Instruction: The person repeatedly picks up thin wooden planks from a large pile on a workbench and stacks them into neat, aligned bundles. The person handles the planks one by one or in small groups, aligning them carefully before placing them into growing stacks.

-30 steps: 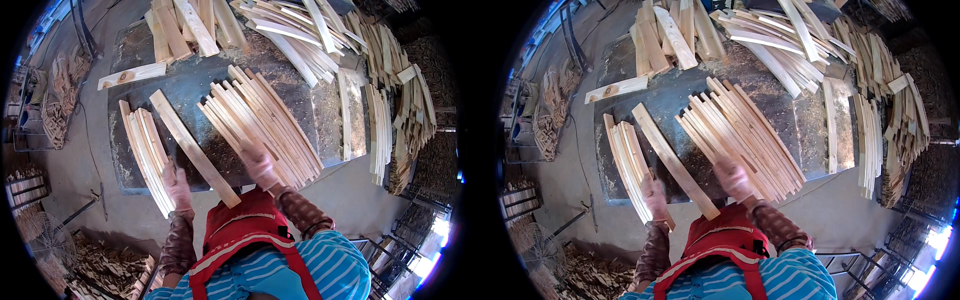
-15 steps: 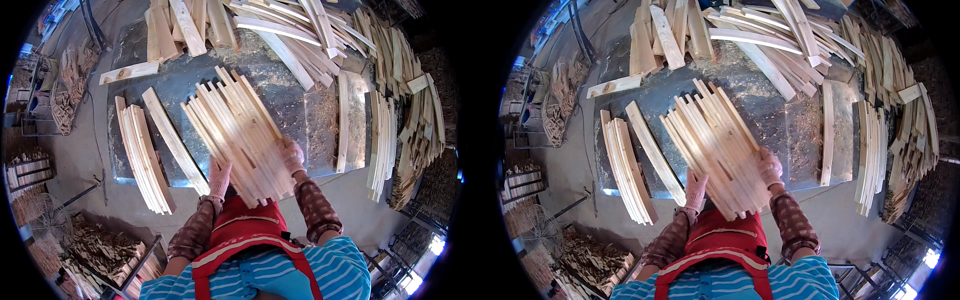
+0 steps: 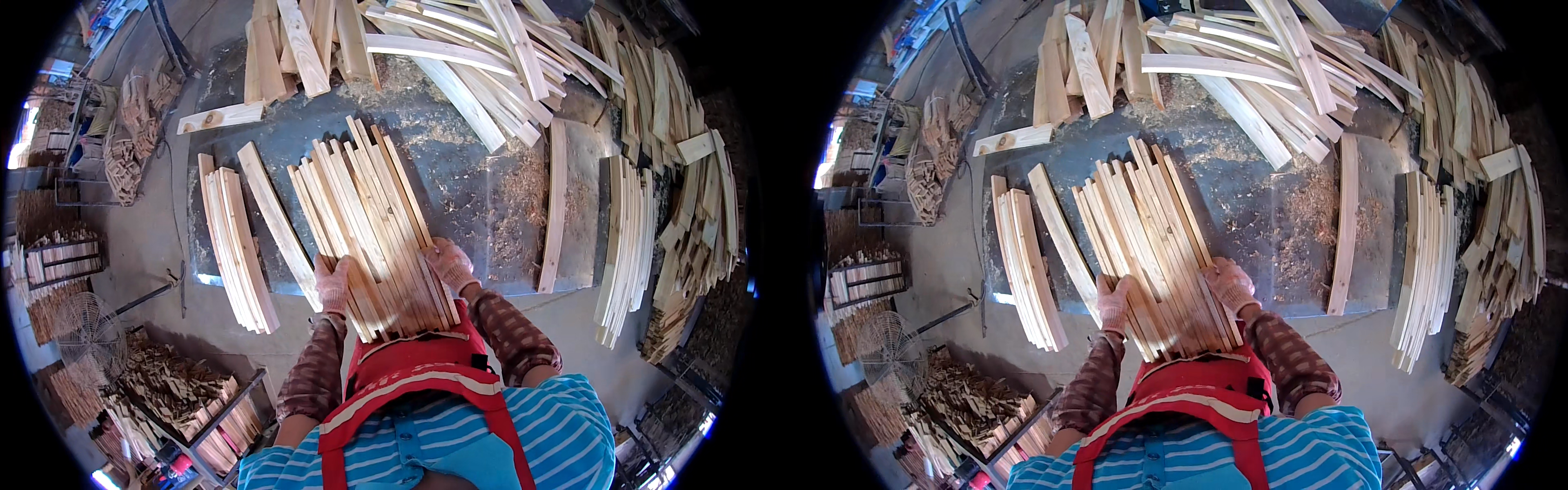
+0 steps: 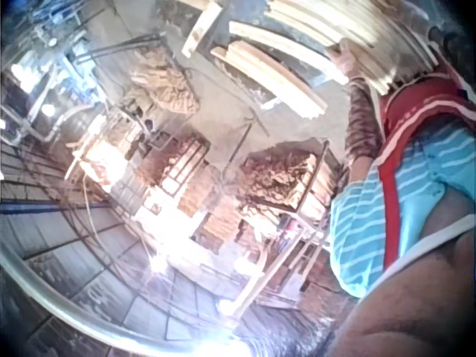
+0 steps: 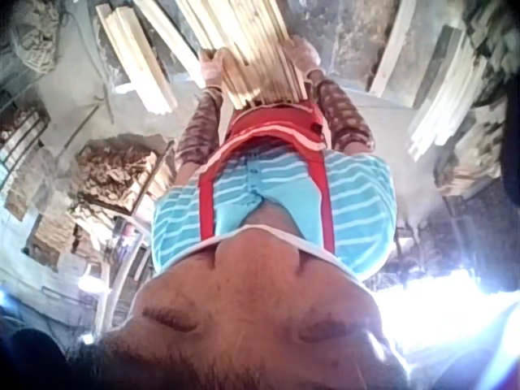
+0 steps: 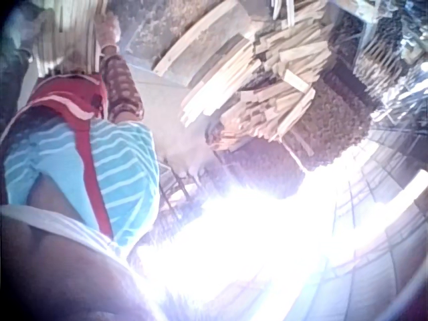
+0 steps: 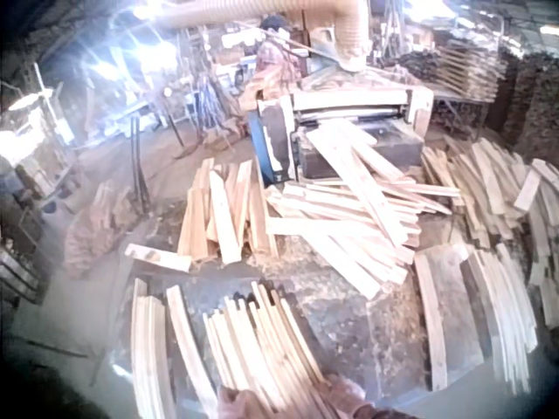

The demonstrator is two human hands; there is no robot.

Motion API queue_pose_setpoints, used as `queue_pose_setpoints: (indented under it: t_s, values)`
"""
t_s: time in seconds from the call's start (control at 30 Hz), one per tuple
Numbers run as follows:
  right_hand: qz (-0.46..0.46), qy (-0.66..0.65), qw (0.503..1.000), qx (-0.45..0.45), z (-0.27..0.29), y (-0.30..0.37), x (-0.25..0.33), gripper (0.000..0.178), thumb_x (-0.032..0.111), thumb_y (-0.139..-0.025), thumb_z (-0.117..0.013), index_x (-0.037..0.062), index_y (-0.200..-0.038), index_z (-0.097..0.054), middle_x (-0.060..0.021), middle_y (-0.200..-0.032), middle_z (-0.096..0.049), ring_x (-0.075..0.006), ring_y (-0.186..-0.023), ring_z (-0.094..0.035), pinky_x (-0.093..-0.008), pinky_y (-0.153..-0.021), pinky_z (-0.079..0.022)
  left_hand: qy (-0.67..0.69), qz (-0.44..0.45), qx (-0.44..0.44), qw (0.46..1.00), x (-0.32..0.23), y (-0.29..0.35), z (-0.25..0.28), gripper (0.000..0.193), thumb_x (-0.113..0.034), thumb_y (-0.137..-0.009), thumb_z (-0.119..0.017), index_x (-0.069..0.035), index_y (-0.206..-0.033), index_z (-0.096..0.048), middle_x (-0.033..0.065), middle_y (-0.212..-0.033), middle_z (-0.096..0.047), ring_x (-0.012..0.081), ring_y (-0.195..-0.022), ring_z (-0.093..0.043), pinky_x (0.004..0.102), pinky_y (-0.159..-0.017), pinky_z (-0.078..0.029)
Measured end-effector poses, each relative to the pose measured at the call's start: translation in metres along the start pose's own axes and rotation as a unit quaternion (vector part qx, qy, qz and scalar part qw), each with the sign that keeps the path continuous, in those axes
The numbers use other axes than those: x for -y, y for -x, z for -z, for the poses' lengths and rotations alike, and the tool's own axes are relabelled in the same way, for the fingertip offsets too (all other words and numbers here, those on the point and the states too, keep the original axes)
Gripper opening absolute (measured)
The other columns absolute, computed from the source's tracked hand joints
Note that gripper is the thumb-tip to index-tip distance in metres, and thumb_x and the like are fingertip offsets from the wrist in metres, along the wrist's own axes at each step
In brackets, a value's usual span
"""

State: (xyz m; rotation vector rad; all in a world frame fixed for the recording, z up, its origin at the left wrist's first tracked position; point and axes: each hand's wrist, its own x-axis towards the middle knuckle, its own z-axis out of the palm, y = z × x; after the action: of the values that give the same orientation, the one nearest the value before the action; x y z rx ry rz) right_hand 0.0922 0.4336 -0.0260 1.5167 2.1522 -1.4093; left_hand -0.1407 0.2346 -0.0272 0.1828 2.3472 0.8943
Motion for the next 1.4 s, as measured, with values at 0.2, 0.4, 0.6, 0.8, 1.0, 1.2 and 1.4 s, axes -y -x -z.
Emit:
queue_pose_setpoints:
  t_s: [0.2, 0.4, 0.6, 0.8, 1.0, 1.2, 1.4]
  values:
    - [-0.003, -0.099, 0.995, 0.034, 0.005, -0.001, -0.007, 0.063, 0.050, -0.092, -0.065, 0.0045, -0.135, -0.061, -0.0193, -0.127, -0.067, -0.0329, -0.118, -0.064, -0.0389, -0.101, -0.049, -0.110, -0.077, -0.137, 0.981, 0.002, 0.018, 0.022, 0.059, -0.028, -0.083, -0.075, -0.003, -0.132, -0.052, 0.0243, -0.128, -0.055, 0.0453, -0.115, -0.055, 0.0512, -0.098, -0.047]
    - [0.016, -0.153, 0.986, 0.058, 0.002, -0.008, -0.022, 0.068, 0.046, -0.091, -0.071, -0.0040, -0.136, -0.058, -0.0202, -0.126, -0.067, -0.0288, -0.117, -0.065, -0.0353, -0.100, -0.049, -0.194, 0.007, -0.164, 0.967, 0.043, 0.004, 0.046, 0.082, -0.034, -0.076, -0.078, -0.006, -0.142, -0.039, 0.0262, -0.135, -0.050, 0.0458, -0.125, -0.051, 0.0514, -0.102, -0.045]
    - [0.006, -0.188, 0.980, 0.067, -0.009, -0.019, -0.035, 0.071, 0.047, -0.091, -0.071, -0.0061, -0.136, -0.057, -0.0201, -0.129, -0.066, -0.0280, -0.119, -0.064, -0.0355, -0.100, -0.049, -0.208, -0.017, -0.171, 0.963, 0.058, 0.013, 0.035, 0.088, -0.022, -0.072, -0.076, -0.009, -0.147, -0.031, 0.0240, -0.127, -0.055, 0.0439, -0.121, -0.054, 0.0503, -0.104, -0.045]
    - [0.017, -0.214, 0.971, 0.104, 0.000, -0.014, -0.022, 0.055, 0.039, -0.094, -0.070, -0.0017, -0.130, -0.062, -0.0153, -0.117, -0.072, -0.0228, -0.108, -0.067, -0.0318, -0.094, -0.050, -0.130, 0.094, -0.169, 0.972, 0.026, 0.023, 0.039, 0.085, -0.016, -0.070, -0.072, -0.012, -0.146, -0.034, 0.0262, -0.123, -0.058, 0.0468, -0.117, -0.057, 0.0530, -0.100, -0.048]
    - [0.026, -0.175, 0.979, 0.097, -0.006, -0.026, -0.037, 0.054, 0.033, -0.097, -0.068, -0.0068, -0.133, -0.057, -0.0115, -0.121, -0.068, -0.0181, -0.108, -0.063, -0.0295, -0.095, -0.049, 0.145, -0.060, 0.120, 0.980, 0.100, 0.030, 0.041, 0.069, -0.013, -0.081, -0.074, -0.010, -0.144, -0.046, 0.0072, -0.107, -0.065, 0.0203, -0.093, -0.064, 0.0367, -0.085, -0.054]
    - [0.040, -0.176, 0.979, 0.094, -0.003, -0.021, -0.031, 0.068, 0.049, -0.095, -0.065, -0.0047, -0.136, -0.055, -0.0211, -0.123, -0.068, -0.0298, -0.113, -0.065, -0.0379, -0.096, -0.050, 0.120, -0.006, 0.275, 0.954, 0.099, 0.036, 0.045, 0.058, -0.008, -0.095, -0.067, -0.006, -0.149, -0.047, 0.0010, -0.120, -0.065, 0.0108, -0.106, -0.059, 0.0270, -0.093, -0.049]
    - [0.104, 0.114, 0.987, 0.032, -0.005, -0.021, -0.012, 0.071, 0.053, -0.097, -0.055, 0.0007, -0.145, -0.046, -0.0267, -0.131, -0.060, -0.0427, -0.123, -0.057, -0.0459, -0.105, -0.045, 0.139, -0.016, 0.131, 0.981, 0.053, 0.004, 0.039, 0.062, -0.033, -0.092, -0.073, 0.000, -0.141, -0.054, 0.0120, -0.118, -0.070, 0.0185, -0.106, -0.064, 0.0323, -0.095, -0.050]
